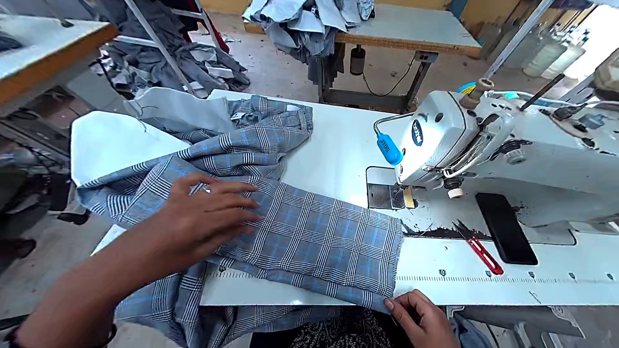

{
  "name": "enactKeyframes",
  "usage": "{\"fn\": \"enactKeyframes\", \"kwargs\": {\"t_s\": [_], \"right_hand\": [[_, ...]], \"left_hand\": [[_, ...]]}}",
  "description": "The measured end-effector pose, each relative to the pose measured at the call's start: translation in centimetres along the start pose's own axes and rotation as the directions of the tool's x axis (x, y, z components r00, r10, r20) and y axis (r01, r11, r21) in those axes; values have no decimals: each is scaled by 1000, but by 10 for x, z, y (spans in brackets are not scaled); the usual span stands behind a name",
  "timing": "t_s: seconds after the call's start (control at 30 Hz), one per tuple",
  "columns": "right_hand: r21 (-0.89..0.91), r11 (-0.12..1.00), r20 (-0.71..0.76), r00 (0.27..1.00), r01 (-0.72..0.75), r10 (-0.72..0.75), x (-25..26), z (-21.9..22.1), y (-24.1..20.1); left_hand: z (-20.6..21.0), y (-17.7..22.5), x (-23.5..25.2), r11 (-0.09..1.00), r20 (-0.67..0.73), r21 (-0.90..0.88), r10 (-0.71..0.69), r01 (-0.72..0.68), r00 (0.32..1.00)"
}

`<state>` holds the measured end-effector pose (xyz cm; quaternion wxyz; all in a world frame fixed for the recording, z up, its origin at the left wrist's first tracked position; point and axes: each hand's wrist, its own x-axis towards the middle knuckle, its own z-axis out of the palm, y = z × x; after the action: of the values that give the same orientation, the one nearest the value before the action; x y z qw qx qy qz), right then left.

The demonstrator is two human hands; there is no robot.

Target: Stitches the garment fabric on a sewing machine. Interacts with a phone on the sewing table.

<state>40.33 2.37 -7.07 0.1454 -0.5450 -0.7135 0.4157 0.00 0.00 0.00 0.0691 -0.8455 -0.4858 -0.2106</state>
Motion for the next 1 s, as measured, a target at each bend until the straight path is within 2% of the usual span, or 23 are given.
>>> {"fn": "enactKeyframes", "kwargs": {"t_s": [0.07,0.13,0.2,0.27,0.33,0.4,0.47,0.53,0.6,0.67,0.7,0.73,0.77,0.8,0.83,0.87,0.9,0.93,0.97,1.0], "right_hand": [[-14,998,24,998,65,-64,-1,5,-5],[19,985,-24,985,171,-170,0,6,-11],[72,946,-182,936,317,-300,8,-3,-14],[113,901,-370,859,419,-353,17,-23,-17],[148,880,-494,804,452,-330,21,-44,-22],[178,882,-535,795,437,-286,25,-52,-31],[210,897,-510,826,389,-239,34,-53,-40],[299,878,-485,852,374,-198,44,-53,-48],[397,765,-513,814,508,-274,47,-54,-56],[343,660,-595,698,669,-399,45,-50,-65],[302,642,-620,657,705,-429,43,-43,-65],[293,649,-607,661,702,-441,41,-34,-60],[314,675,-551,707,668,-443,38,-23,-53],[356,716,-453,781,600,-429,36,-11,-43],[398,771,-325,862,498,-389,33,1,-34],[406,822,-207,916,400,-343,30,12,-26],[394,854,-128,940,341,-316,27,21,-20],[379,866,-86,945,325,-317,24,29,-16],[355,871,-86,939,341,-333,21,36,-13],[315,872,-120,927,375,-355,20,42,-12]], "left_hand": [[9,-5,-9,999,87,-38,-3,6,996],[13,-10,-21,998,192,-40,-36,45,981],[11,-15,-39,993,294,-5,-111,118,949],[7,-23,-58,983,341,9,-173,181,924],[2,-32,-68,975,253,-25,-208,221,945],[-12,-41,-66,967,134,-28,-248,254,959],[-44,-39,-48,918,90,-24,-392,395,916],[-72,-28,-23,868,-46,28,-495,497,868],[-89,-40,-20,921,-226,73,-359,384,905],[-92,-61,-30,970,-366,33,-212,240,906],[-93,-58,-34,972,-359,41,-200,230,911],[-95,-43,-36,957,-268,71,-254,282,930],[-98,-20,-34,915,-85,96,-385,392,919],[-95,-4,-35,851,158,148,-523,503,838],[-91,6,-39,768,429,206,-628,607,649],[-88,12,-42,706,620,249,-642,663,451],[-87,20,-42,679,712,261,-615,686,338],[-87,31,-36,692,719,224,-593,686,364],[-84,45,-26,738,666,153,-569,657,483],[-72,60,-14,815,541,59,-511,576,668]]}}
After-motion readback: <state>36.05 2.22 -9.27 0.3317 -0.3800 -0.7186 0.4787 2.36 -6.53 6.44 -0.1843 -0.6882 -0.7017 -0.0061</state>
